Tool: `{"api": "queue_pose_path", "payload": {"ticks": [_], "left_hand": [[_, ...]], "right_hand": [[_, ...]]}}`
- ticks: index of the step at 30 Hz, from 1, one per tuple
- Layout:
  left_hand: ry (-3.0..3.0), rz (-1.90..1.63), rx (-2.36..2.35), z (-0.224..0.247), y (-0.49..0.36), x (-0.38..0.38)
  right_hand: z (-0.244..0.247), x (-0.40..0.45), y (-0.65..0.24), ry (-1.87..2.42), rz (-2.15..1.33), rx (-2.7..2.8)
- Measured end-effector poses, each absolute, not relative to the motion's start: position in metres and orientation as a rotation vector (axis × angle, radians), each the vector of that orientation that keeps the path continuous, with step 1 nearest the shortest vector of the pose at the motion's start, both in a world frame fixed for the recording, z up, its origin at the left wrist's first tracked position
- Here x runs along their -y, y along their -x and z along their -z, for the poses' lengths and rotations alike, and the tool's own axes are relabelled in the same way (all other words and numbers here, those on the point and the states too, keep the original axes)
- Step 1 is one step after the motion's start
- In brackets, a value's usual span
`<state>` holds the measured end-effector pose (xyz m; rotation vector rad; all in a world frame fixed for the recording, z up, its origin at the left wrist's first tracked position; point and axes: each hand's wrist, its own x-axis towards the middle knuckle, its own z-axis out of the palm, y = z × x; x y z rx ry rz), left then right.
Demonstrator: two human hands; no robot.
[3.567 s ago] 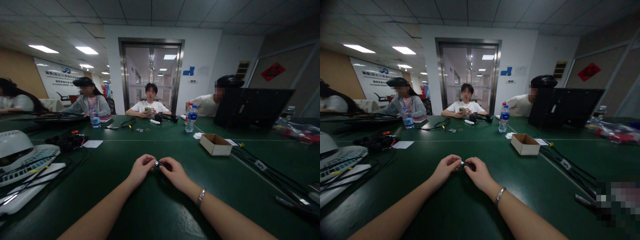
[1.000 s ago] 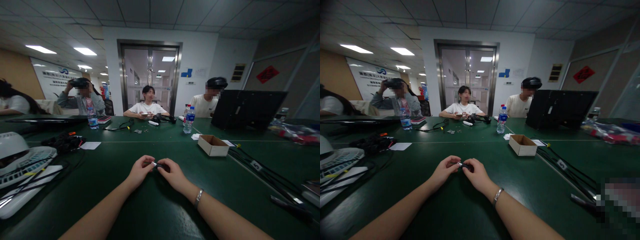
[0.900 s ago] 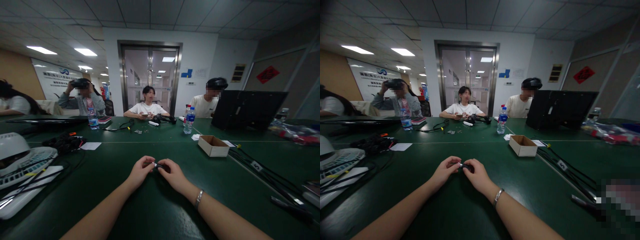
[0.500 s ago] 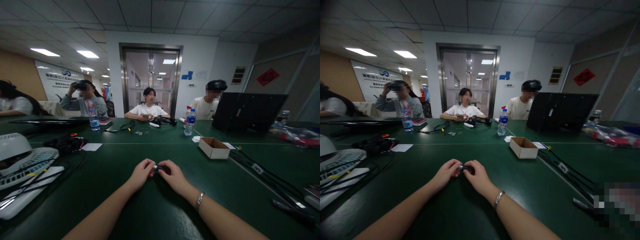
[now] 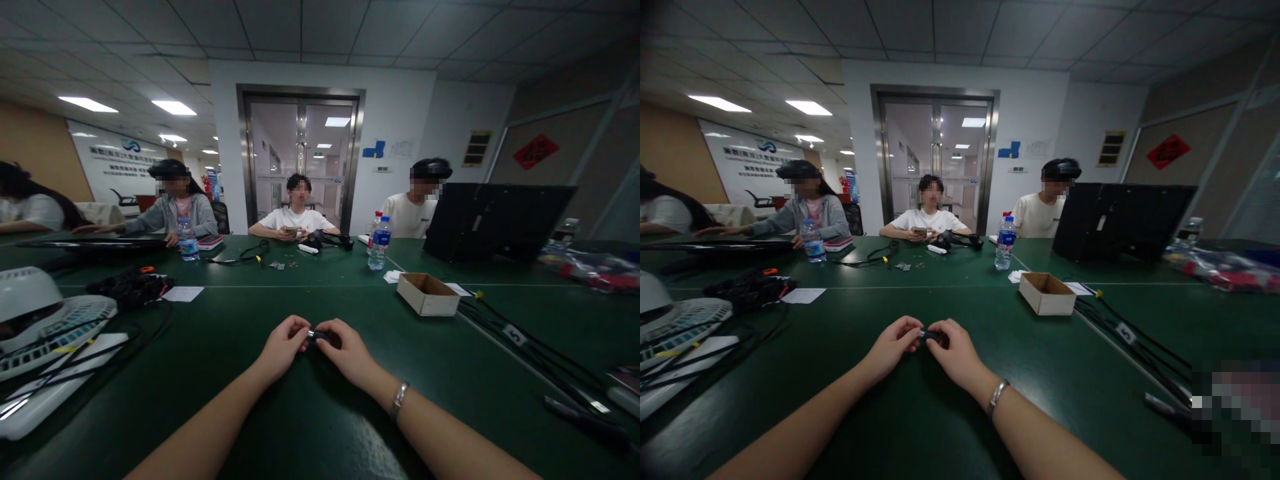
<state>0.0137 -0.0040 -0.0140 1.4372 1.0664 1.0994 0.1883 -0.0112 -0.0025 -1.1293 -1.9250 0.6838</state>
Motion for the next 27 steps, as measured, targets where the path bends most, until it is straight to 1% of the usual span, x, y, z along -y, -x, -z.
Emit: {"api": "queue_pose_path", "payload": {"ticks": [12,27], "left_hand": [[-1.394,-1.088,-1.107,0.0051,-0.0160,0.0092],[-1.428,-1.123,-1.082,0.0079,-0.0164,0.0075]], "right_hand": [[0.0027,0.0099,-0.1888,1.125,-0.678,1.935],[0.0029,0.0102,-0.1883,1.128,-0.666,1.935]]}}
